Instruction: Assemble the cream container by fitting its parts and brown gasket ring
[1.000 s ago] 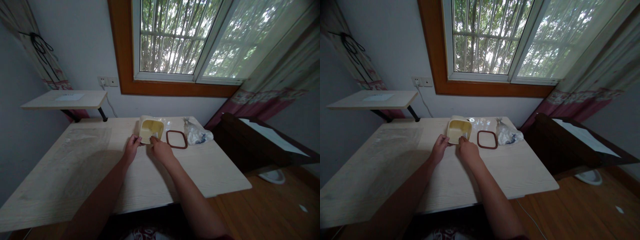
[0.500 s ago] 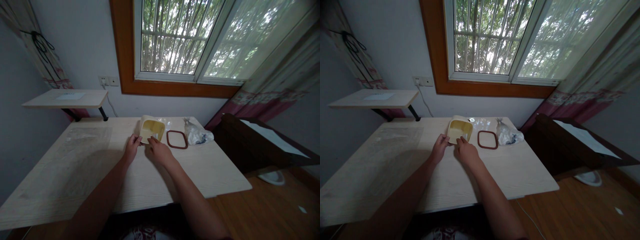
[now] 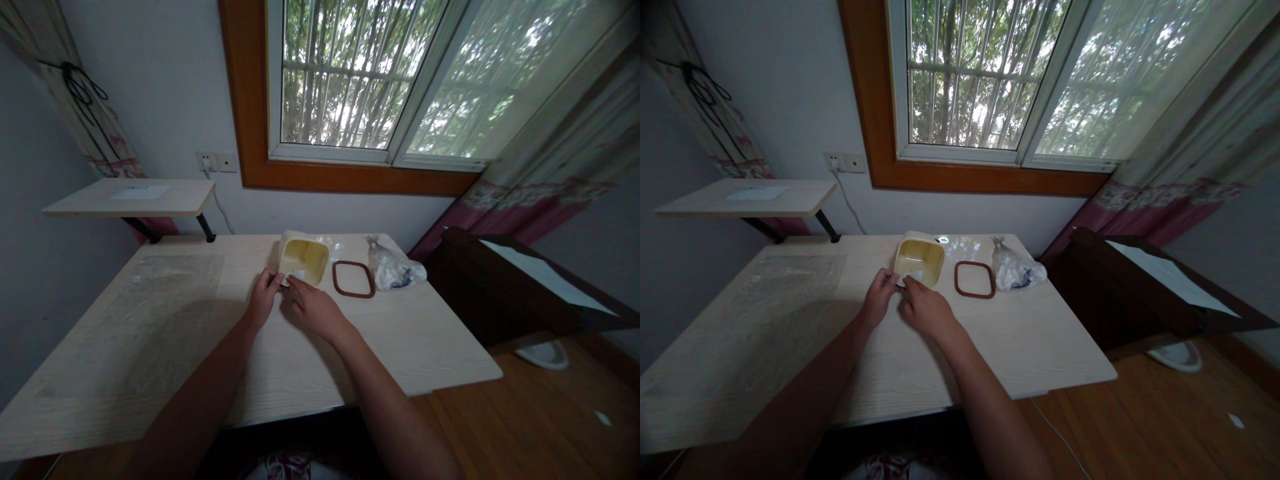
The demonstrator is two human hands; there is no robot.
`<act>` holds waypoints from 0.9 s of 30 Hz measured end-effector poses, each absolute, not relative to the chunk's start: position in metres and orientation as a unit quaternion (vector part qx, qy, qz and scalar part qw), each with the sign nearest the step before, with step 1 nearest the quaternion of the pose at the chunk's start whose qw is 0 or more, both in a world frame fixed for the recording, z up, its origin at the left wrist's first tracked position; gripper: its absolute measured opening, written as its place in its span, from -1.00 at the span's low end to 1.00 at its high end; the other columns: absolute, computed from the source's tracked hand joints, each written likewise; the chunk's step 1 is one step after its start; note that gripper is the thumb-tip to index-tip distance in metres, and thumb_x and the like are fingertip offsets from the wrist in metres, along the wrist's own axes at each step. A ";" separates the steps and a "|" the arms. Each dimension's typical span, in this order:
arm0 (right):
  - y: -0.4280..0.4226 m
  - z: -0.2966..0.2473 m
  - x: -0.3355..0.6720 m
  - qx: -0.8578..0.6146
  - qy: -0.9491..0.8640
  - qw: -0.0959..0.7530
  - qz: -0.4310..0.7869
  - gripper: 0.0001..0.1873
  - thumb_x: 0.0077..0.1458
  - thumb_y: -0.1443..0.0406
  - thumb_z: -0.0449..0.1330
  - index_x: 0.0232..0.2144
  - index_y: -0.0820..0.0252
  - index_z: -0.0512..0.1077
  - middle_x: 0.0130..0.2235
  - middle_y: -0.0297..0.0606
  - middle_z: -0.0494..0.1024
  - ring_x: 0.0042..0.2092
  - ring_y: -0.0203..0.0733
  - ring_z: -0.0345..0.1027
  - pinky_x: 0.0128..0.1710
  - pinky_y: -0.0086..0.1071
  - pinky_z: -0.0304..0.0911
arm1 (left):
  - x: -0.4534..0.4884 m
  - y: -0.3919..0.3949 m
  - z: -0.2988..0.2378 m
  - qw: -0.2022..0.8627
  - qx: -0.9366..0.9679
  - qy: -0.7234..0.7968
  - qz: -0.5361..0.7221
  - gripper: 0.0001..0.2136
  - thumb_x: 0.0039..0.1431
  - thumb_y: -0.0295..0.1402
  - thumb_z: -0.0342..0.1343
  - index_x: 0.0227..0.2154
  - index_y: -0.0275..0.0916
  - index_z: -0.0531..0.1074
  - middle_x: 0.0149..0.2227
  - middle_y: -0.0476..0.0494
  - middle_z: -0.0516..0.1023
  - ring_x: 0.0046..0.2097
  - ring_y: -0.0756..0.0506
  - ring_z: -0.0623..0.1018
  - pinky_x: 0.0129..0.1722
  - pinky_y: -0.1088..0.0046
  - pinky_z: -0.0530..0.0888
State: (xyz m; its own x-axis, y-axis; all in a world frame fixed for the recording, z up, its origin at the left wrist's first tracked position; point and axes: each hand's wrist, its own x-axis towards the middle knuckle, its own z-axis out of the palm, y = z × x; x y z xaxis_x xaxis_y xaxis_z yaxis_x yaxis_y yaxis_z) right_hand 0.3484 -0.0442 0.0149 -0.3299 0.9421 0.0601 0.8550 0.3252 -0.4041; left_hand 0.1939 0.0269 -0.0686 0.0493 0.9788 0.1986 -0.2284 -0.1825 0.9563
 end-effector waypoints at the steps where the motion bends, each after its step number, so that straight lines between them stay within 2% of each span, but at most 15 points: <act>1: -0.044 0.015 0.347 -0.562 -0.800 0.143 0.154 -0.30 0.21 0.31 0.03 0.38 0.22 0.08 0.32 -0.01 0.34 0.17 0.02 0.41 0.12 -0.15 0.33 | 0.194 0.027 -0.068 0.519 0.505 0.371 0.581 -0.67 0.16 -0.05 0.22 -0.34 -0.22 0.35 -0.33 0.00 0.47 -0.30 -0.03 0.54 -0.26 0.43 0.55; 7: -0.038 0.014 0.341 -0.580 -0.792 0.119 0.149 -0.30 0.23 0.31 0.05 0.39 0.18 0.07 0.35 -0.03 0.28 0.21 -0.01 0.38 0.13 -0.20 0.31 | 0.193 0.027 -0.070 0.517 0.515 0.379 0.570 -0.66 0.15 -0.03 0.22 -0.34 -0.21 0.35 -0.33 0.01 0.46 -0.31 -0.02 0.55 -0.28 0.46 0.54; 19: -0.025 0.004 0.337 -0.598 -0.780 0.130 0.133 -0.33 0.22 0.30 0.04 0.36 0.20 0.10 0.38 -0.05 0.23 0.16 0.03 0.42 0.08 -0.19 0.35 | 0.194 0.027 -0.071 0.515 0.516 0.386 0.566 -0.67 0.15 -0.05 0.24 -0.36 -0.21 0.34 -0.39 0.04 0.42 -0.34 -0.01 0.54 -0.30 0.48 0.53; 27: -0.036 0.014 0.340 -0.586 -0.789 0.119 0.143 -0.30 0.21 0.32 0.06 0.38 0.19 0.10 0.39 -0.08 0.22 0.23 -0.02 0.36 0.15 -0.22 0.31 | 0.194 0.026 -0.068 0.518 0.513 0.386 0.565 -0.67 0.14 -0.04 0.24 -0.36 -0.21 0.35 -0.36 0.02 0.46 -0.32 -0.03 0.56 -0.28 0.42 0.55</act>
